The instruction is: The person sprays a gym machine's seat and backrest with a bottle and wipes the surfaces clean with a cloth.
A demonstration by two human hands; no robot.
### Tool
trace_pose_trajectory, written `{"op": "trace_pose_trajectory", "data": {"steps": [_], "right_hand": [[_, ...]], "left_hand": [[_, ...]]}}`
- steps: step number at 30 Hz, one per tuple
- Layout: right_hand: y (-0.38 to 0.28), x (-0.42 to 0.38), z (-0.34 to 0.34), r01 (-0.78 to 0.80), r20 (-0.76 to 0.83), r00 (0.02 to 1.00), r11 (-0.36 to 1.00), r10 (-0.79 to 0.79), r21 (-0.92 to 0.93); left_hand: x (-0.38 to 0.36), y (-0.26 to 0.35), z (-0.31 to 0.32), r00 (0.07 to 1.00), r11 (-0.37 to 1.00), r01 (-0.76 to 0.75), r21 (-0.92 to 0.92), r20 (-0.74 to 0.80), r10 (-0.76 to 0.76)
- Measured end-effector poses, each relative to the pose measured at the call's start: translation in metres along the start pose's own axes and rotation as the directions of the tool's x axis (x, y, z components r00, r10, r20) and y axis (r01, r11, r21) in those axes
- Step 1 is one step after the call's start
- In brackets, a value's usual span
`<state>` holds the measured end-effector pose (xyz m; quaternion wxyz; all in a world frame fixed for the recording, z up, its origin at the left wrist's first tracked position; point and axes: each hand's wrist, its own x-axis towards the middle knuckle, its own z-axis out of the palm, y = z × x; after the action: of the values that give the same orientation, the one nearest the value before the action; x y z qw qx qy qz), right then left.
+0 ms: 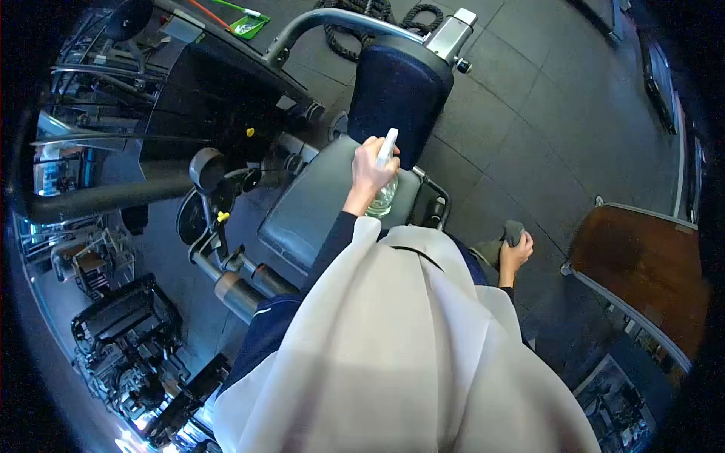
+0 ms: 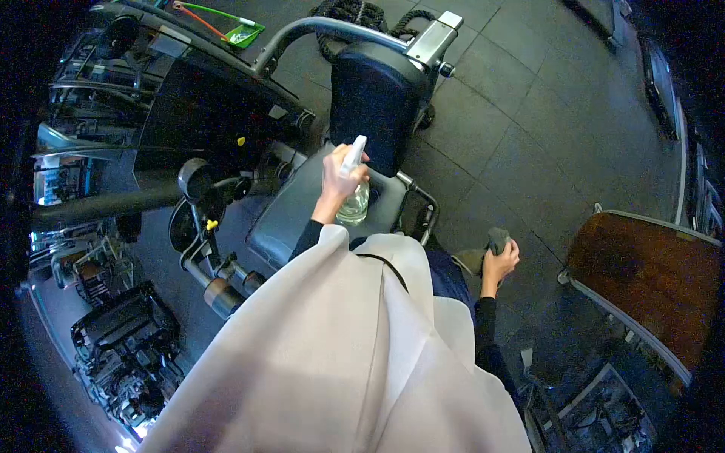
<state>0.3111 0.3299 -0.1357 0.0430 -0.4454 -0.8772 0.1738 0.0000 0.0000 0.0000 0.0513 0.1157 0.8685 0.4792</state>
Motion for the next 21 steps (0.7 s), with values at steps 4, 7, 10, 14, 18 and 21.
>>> {"op": "trace_pose_trajectory", "data": {"steps": [4,7,10,14,18,21], "right_hand": [[-0.02,0.032,-0.006,0.114,-0.07,0.991,0.993,-0.114,-0.003],[-0.05,0.047,-0.004,0.18,-0.086,0.98,0.984,-0.177,0.018],[-0.06,0.048,-0.007,0.203,-0.071,0.977,0.979,-0.202,0.01],[-0.074,0.041,-0.012,0.198,-0.045,0.979,0.98,-0.197,0.01],[-0.072,0.037,-0.007,0.216,-0.062,0.975,0.976,-0.216,-0.01],[-0.073,0.036,-0.008,0.231,-0.072,0.97,0.973,-0.231,-0.019]], "left_hand": [[0.01,0.001,0.012,0.995,0.991,0.093,-0.1,-0.012,-0.095],[0.02,0.004,0.004,0.993,0.986,0.122,-0.114,0.005,-0.122],[0.019,0.003,0.003,0.999,0.997,0.039,-0.059,-0.01,-0.04],[0.016,-0.001,-0.002,0.995,0.997,-0.065,-0.036,-0.076,0.062],[0.016,0.001,-0.009,0.992,0.988,-0.016,-0.151,-0.127,-0.003],[0.018,0.001,-0.011,0.983,0.988,-0.049,-0.145,-0.184,0.022]]}}
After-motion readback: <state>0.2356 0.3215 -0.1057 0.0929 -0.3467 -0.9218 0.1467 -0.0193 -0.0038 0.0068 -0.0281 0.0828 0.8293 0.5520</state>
